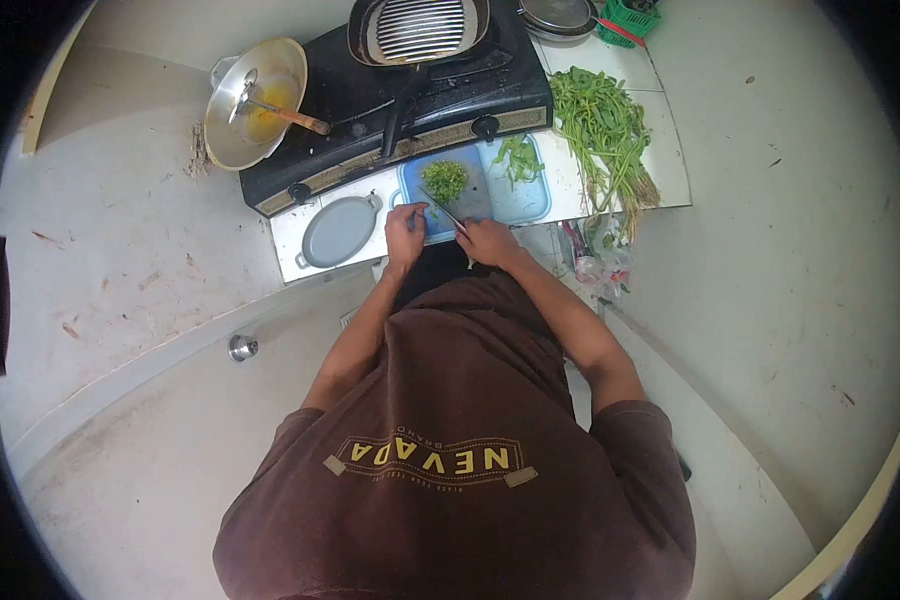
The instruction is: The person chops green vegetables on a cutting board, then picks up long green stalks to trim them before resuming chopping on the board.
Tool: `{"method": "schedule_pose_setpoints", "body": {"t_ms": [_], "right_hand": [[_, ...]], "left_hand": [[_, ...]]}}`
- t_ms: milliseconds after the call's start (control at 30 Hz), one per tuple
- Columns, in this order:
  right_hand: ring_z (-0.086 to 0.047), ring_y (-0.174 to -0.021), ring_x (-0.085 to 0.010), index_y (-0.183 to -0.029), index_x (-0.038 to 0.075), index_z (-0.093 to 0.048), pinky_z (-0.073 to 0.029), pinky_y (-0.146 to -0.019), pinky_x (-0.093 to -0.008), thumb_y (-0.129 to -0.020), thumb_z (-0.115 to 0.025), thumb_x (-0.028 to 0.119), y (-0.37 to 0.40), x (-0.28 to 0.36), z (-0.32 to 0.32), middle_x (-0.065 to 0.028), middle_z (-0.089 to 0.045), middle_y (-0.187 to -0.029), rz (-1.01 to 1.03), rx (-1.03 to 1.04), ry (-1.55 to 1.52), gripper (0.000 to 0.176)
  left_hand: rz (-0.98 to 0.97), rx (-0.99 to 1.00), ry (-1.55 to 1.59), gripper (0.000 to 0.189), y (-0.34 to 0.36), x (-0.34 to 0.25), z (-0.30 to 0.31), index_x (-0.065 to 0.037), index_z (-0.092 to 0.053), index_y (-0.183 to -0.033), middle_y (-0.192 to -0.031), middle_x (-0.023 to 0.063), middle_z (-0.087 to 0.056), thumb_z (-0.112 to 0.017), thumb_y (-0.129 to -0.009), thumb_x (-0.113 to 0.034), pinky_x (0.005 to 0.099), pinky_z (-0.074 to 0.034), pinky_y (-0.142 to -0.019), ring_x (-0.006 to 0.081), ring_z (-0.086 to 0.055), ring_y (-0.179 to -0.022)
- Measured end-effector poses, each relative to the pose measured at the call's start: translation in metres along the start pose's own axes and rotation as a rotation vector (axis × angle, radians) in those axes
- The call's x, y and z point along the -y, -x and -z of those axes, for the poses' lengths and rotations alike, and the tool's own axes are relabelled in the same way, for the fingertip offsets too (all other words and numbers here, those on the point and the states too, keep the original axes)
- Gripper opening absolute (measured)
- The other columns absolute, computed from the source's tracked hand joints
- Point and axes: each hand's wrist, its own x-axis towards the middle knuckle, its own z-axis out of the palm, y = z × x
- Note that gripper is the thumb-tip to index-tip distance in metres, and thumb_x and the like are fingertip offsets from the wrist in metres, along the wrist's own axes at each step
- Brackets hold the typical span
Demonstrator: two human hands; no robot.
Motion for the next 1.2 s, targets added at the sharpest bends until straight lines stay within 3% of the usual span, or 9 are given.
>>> {"method": "schedule_pose_setpoints", "body": {"t_ms": [100,400,600,900,1000,1200], "right_hand": [[-0.068,-0.078,-0.0478,-0.101,-0.002,-0.066,-0.055,-0.075,-0.0562,-0.101,-0.054,0.041,-0.001,-0.002,-0.002,-0.0276,-0.069,-0.079,0.009,-0.012,-0.005,0.045],[-0.069,-0.078,-0.0461,-0.1,0.0,-0.066,-0.055,-0.075,-0.0556,-0.1,-0.055,0.04,-0.001,0.006,0.001,-0.0253,-0.07,-0.08,0.031,-0.016,0.021,0.042],[-0.069,-0.077,-0.0458,-0.101,-0.001,-0.065,-0.055,-0.074,-0.0554,-0.099,-0.055,0.04,0.0,0.003,-0.002,-0.025,-0.069,-0.079,0.025,0.011,0.037,0.042],[-0.069,-0.074,-0.0453,-0.099,-0.001,-0.064,-0.056,-0.07,-0.0557,-0.099,-0.055,0.038,0.005,0.012,-0.004,-0.026,-0.069,-0.077,0.056,-0.011,0.083,0.041],[-0.07,-0.074,-0.0449,-0.099,-0.003,-0.063,-0.057,-0.07,-0.0555,-0.1,-0.054,0.036,0.003,0.011,-0.011,-0.0262,-0.07,-0.078,0.032,0.006,0.119,0.04],[-0.071,-0.076,-0.0441,-0.1,-0.005,-0.062,-0.057,-0.072,-0.0547,-0.1,-0.053,0.032,-0.008,0.015,-0.017,-0.026,-0.071,-0.08,0.038,-0.04,0.154,0.039]], "left_hand": [[0.049,0.008,-0.082,0.008,0.002,-0.008,0.003,-0.008,-0.074,-0.095,-0.095,0.0136,-0.07,-0.072,-0.088,-0.012,0.0451,-0.05,-0.085,0.0346,-0.065,-0.093],[-0.104,0.021,-0.146,0.011,0.005,-0.004,0.0,-0.007,-0.073,-0.094,-0.091,0.013,-0.07,-0.076,-0.084,-0.01,0.0466,-0.051,-0.078,0.0354,-0.066,-0.087],[0.004,0.032,-0.112,0.009,0.003,-0.007,0.004,-0.008,-0.075,-0.09,-0.089,0.01,-0.071,-0.075,-0.082,-0.007,0.0443,-0.051,-0.076,0.0318,-0.066,-0.086],[0.077,0.066,-0.043,0.005,-0.001,-0.008,0.003,-0.005,-0.075,-0.084,-0.086,0.0125,-0.07,-0.074,-0.079,-0.006,0.0428,-0.054,-0.075,0.0319,-0.068,-0.083],[0.023,0.078,-0.067,0.005,-0.001,-0.006,0.003,-0.004,-0.074,-0.084,-0.085,0.0121,-0.069,-0.073,-0.08,-0.006,0.0439,-0.054,-0.075,0.033,-0.067,-0.083],[-0.306,0.122,-0.205,0.009,0.002,0.004,0.009,-0.004,-0.074,-0.091,-0.089,0.0101,-0.069,-0.072,-0.083,-0.005,0.0436,-0.051,-0.075,0.0317,-0.064,-0.082]]}}
